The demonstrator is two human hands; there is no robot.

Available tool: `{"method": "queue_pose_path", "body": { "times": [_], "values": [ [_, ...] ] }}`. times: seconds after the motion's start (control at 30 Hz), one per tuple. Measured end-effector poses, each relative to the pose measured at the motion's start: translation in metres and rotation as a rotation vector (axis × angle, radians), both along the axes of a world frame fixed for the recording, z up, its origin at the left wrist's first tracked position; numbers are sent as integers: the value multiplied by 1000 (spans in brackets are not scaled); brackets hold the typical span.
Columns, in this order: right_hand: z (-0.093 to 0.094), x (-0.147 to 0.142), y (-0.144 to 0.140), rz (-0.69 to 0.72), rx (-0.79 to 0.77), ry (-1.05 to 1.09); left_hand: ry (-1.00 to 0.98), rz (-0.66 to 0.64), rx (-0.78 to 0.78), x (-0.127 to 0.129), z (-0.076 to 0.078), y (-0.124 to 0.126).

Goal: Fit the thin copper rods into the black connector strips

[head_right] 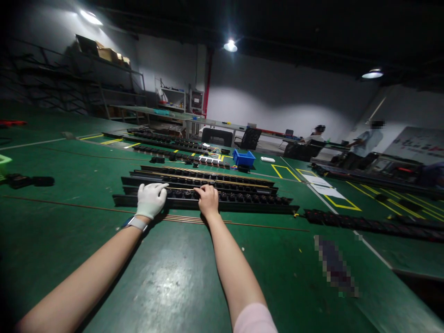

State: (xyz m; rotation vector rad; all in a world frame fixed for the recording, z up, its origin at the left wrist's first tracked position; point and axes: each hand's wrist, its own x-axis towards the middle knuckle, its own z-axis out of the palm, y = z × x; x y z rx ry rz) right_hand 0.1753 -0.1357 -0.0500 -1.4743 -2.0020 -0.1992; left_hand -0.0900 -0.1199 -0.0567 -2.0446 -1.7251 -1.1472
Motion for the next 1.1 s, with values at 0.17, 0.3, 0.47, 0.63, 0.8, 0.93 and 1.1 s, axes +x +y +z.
{"method": "queue_pose_path", "body": {
  "times": [0.17,0.3,0.47,0.63,0.8,0.93,1.1],
  "values": [
    [5,-1,-4,-27,-39,-37,-4,10,-13,3,2,-5],
    [8,-3,-7,-47,-73,-58,18,5,25,8,5,-9],
    [7,-2,-6,-33,-69,-24,99,-91,12,24,5,-16],
    [4,-1,-8,-29,-37,-19,117,-104,-22,32,3,-18],
    [5,-7,-14,-88,-40,-38,111,-103,-33,31,4,-18],
    [7,-9,-19,-88,-53,-42,114,-109,-36,31,1,-17],
    [14,-22,-29,-96,-80,-70,103,-111,-43,31,0,-16]
  ]
}}
